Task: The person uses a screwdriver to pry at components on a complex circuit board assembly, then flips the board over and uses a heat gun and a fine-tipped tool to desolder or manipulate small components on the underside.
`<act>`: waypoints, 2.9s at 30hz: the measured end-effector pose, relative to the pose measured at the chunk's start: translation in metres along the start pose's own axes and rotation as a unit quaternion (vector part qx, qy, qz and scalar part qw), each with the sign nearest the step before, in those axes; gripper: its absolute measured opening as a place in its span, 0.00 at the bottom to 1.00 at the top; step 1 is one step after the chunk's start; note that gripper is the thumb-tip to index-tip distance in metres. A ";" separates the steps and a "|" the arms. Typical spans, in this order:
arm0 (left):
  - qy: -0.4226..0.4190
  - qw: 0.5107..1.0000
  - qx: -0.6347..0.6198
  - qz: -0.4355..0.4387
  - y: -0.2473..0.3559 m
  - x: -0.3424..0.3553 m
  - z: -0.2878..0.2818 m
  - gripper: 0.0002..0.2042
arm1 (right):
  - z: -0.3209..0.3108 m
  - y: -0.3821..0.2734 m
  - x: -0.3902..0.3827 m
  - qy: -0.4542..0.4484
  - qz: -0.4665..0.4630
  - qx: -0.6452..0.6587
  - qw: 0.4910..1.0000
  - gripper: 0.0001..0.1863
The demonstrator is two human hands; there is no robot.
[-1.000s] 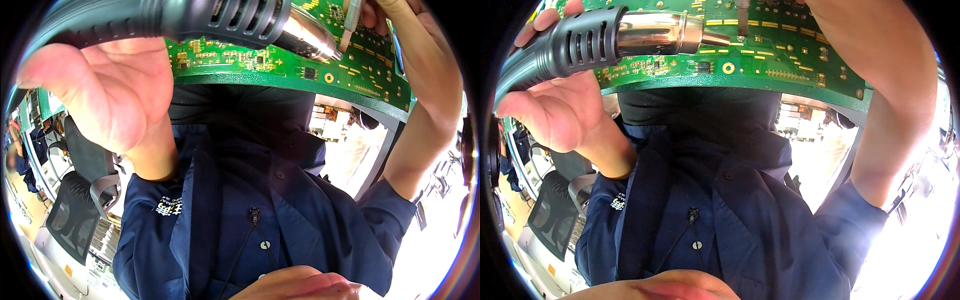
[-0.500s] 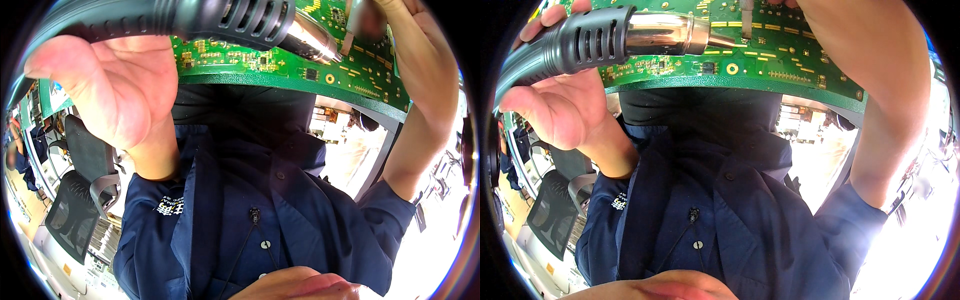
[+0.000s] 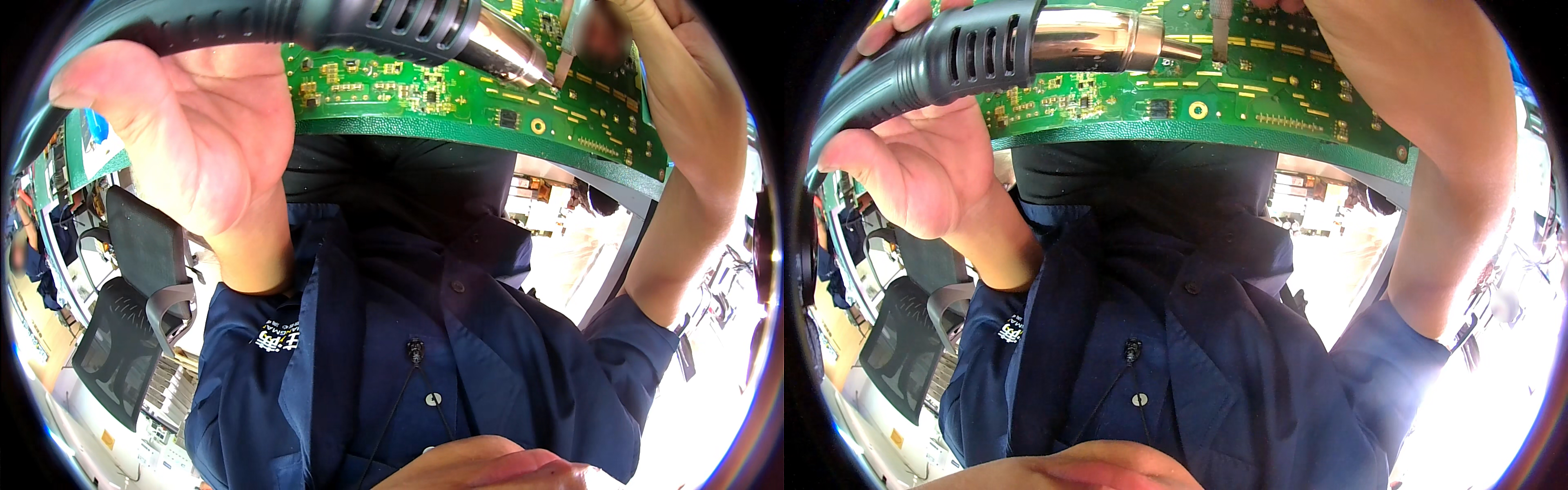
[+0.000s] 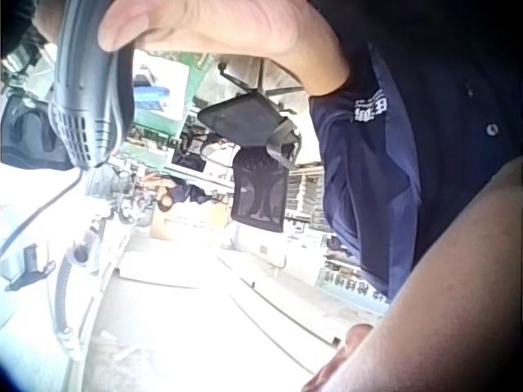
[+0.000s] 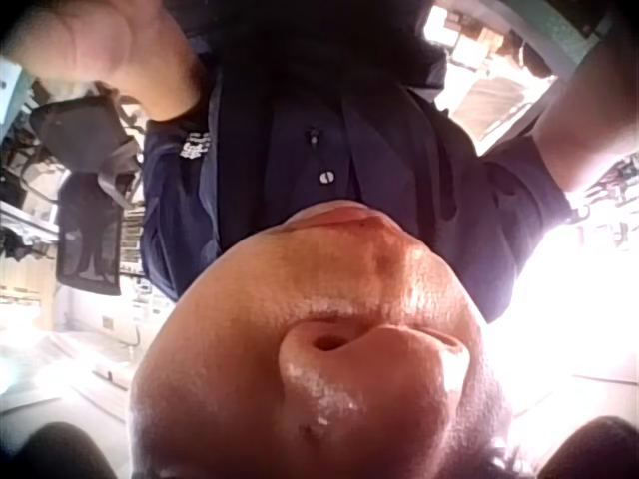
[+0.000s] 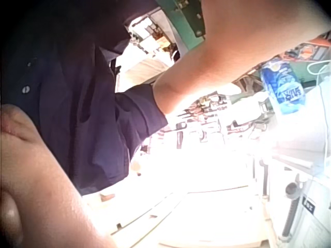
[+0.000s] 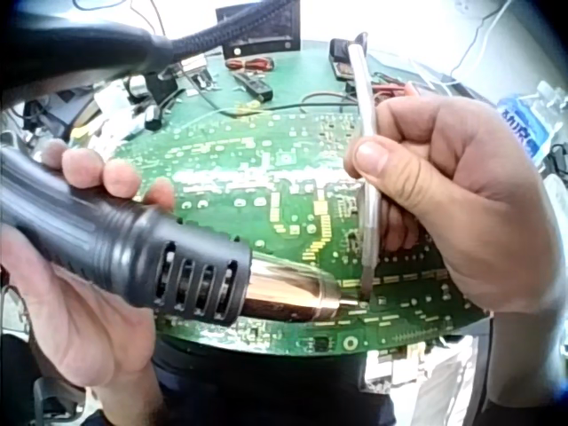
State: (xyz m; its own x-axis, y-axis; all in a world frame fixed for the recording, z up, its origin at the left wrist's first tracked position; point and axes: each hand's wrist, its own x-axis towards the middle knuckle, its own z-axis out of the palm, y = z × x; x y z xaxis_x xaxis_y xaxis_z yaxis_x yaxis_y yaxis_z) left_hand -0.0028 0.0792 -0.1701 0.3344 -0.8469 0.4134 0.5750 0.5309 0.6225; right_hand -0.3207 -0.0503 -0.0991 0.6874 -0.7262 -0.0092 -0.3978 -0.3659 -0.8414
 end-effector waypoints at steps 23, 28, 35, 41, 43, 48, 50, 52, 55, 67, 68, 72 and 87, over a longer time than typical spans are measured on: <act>0.019 0.999 0.021 0.039 -0.005 -0.004 -0.005 0.30 | 0.044 -0.072 -0.057 0.180 -0.236 -0.331 0.896 0.15; 0.016 0.998 0.026 0.046 -0.010 -0.003 -0.005 0.31 | 0.095 -0.064 -0.067 0.184 -0.274 -0.344 0.879 0.20; 0.019 0.998 0.027 0.047 -0.011 -0.001 -0.009 0.31 | 0.104 -0.070 -0.074 0.179 -0.209 -0.388 0.880 0.14; 0.014 0.998 0.030 0.046 -0.010 0.000 -0.009 0.31 | 0.109 -0.076 -0.078 0.170 -0.176 -0.404 0.881 0.13; 0.012 0.998 0.032 0.047 -0.011 0.000 -0.008 0.31 | 0.110 -0.076 -0.079 0.168 -0.171 -0.407 0.881 0.13; 0.011 0.998 0.035 0.047 -0.011 0.000 -0.007 0.31 | 0.111 -0.080 -0.076 0.159 -0.174 -0.410 0.881 0.13; 0.009 0.998 0.035 0.047 -0.010 0.000 -0.006 0.31 | 0.112 -0.083 -0.074 0.154 -0.178 -0.417 0.878 0.13; 0.007 0.998 0.035 0.046 -0.011 0.001 -0.006 0.31 | 0.112 -0.086 -0.072 0.149 -0.178 -0.422 0.876 0.13; 0.004 0.998 0.036 0.046 -0.011 0.001 -0.006 0.31 | 0.111 -0.088 -0.069 0.138 -0.178 -0.425 0.877 0.14; -0.001 0.998 0.039 0.047 -0.012 0.002 -0.002 0.32 | 0.122 -0.080 -0.069 0.147 -0.192 -0.450 0.859 0.15; 0.001 0.998 0.040 0.047 -0.011 0.003 -0.003 0.32 | 0.125 -0.076 -0.071 0.154 -0.193 -0.455 0.856 0.16; -0.001 0.998 0.041 0.048 -0.011 0.004 -0.001 0.32 | 0.136 -0.057 -0.076 0.210 -0.202 -0.464 0.837 0.22; -0.003 0.998 0.043 0.049 -0.009 0.004 0.000 0.32 | 0.107 -0.071 -0.078 0.236 -0.136 -0.277 0.921 0.13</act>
State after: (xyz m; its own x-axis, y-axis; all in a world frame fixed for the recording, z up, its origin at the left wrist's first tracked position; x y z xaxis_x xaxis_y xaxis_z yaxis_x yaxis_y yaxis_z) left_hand -0.0065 0.0710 -0.1746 0.3810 -0.7903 0.4799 0.4738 0.6126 0.6327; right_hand -0.2814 0.0946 -0.0965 0.5194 -0.6879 0.5069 -0.5891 -0.7180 -0.3708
